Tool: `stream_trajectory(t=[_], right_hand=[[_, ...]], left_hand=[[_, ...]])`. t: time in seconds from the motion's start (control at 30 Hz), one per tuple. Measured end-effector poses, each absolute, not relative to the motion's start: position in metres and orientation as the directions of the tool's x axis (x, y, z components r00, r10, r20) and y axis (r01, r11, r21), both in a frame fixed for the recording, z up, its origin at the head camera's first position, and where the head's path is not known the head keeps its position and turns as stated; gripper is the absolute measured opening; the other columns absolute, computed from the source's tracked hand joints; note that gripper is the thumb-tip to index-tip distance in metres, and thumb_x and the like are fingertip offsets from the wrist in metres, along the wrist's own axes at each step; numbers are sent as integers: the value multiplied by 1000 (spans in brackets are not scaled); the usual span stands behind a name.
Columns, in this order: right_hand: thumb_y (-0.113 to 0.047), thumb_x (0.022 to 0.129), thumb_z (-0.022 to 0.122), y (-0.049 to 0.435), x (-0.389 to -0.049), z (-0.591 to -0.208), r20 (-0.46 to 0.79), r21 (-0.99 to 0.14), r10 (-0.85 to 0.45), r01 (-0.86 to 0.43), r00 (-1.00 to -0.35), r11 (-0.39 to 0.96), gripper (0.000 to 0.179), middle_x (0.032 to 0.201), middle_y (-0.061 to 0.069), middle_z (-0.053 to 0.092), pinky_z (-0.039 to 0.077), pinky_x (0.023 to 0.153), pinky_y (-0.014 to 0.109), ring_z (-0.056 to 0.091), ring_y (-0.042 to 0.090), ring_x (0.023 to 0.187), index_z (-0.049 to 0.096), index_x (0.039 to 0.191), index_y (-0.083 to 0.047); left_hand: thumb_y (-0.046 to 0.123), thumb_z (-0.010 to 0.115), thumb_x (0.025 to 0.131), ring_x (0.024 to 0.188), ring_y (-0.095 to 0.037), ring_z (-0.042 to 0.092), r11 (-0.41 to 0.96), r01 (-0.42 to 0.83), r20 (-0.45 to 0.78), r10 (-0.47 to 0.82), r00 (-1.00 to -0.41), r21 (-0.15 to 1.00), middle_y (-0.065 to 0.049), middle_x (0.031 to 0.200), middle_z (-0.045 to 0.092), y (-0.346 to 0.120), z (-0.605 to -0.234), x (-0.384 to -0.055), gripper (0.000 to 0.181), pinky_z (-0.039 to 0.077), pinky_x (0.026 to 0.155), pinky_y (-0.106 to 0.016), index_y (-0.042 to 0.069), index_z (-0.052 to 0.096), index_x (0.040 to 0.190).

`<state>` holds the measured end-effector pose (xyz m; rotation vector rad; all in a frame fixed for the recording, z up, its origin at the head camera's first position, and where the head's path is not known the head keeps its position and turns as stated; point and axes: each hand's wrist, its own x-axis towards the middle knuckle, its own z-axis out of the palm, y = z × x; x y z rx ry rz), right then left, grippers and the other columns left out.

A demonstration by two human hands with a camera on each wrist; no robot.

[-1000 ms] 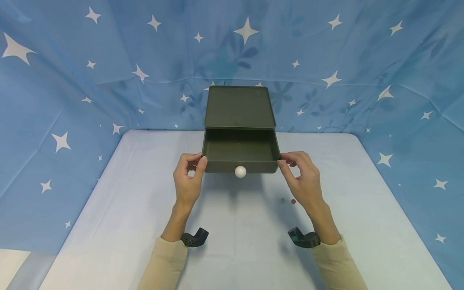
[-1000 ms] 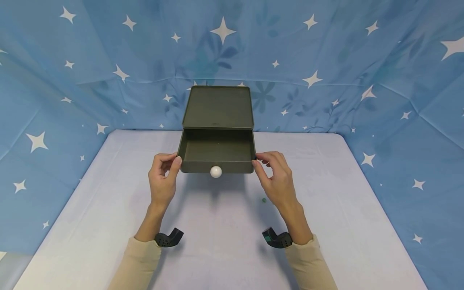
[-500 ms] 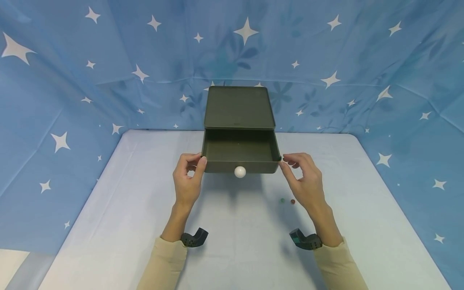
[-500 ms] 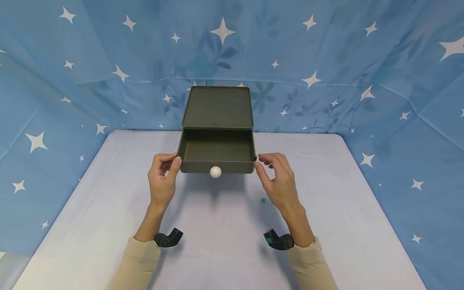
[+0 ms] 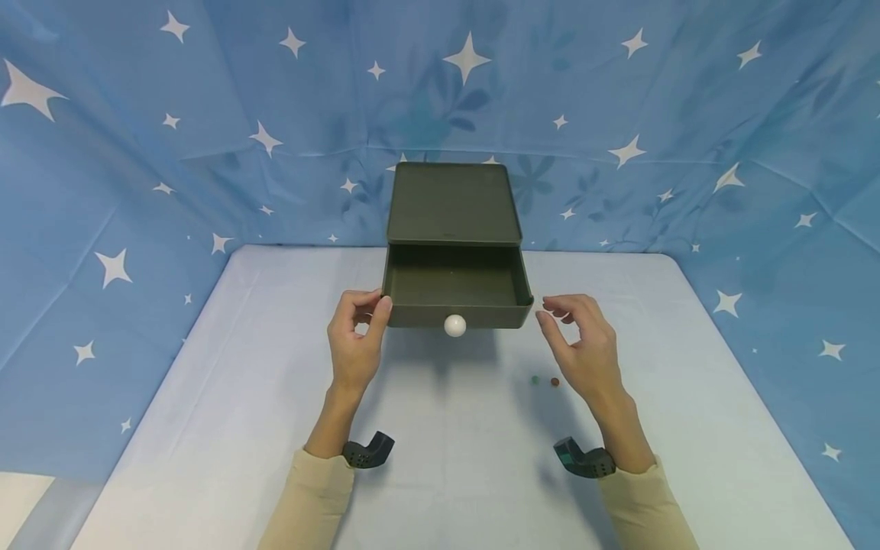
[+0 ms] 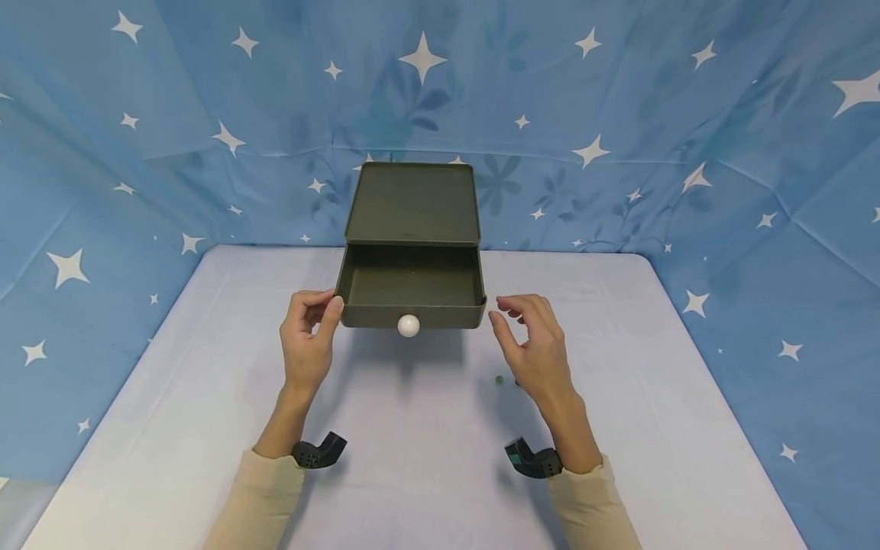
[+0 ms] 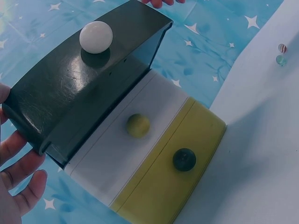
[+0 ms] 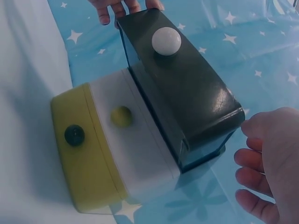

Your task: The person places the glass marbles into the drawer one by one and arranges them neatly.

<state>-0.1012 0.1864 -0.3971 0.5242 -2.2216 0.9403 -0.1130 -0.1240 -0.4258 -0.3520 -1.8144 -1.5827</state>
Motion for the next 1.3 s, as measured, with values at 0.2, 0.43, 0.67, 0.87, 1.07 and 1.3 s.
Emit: stream_trajectory(t=[0.2,0.43,0.67,0.87,1.07,1.3], right_hand=[[-2,86,74,191,-100,-404,699,-479,-97,-565,-708,672,24,104,14,70,45,85,12,62,25,92,69,109,1],[-1,86,73,196,-98,-412,687,-484,-91,-547,-721,683,22,103,13,70,45,83,12,61,24,92,69,108,0],[-1,85,73,201,-94,-421,679,-477,-87,-528,-729,702,23,102,12,70,43,82,10,61,24,91,69,108,-1],[-3,85,74,203,-94,-427,661,-471,-97,-513,-744,718,21,101,12,70,44,82,12,61,24,91,69,105,0],[-3,84,76,206,-92,-436,642,-471,-102,-496,-760,730,22,100,11,70,43,82,10,62,24,91,69,105,0],[-6,85,76,210,-89,-447,607,-488,-90,-459,-790,742,21,100,10,69,42,81,10,61,22,92,69,105,-2]], left_hand=[[6,65,93,88,-5,61,221,613,652,-232,-722,758,-16,95,65,-124,-426,-114,17,47,74,-18,-5,64,106],[6,65,93,88,-6,61,218,613,650,-233,-723,760,-16,95,65,-125,-426,-113,17,47,74,-19,-4,64,107],[4,66,93,88,-5,60,211,604,640,-234,-732,768,-15,93,65,-123,-428,-114,15,47,74,-19,-4,65,106],[5,66,93,88,-5,60,220,608,647,-239,-724,763,-16,94,64,-124,-427,-114,16,47,74,-18,-4,64,105],[6,66,93,88,-5,60,228,606,648,-239,-724,762,-16,94,64,-125,-428,-114,17,47,74,-19,-4,63,106],[5,66,93,88,-5,60,230,608,650,-235,-723,760,-16,94,64,-124,-428,-115,17,47,74,-18,-4,64,107]])
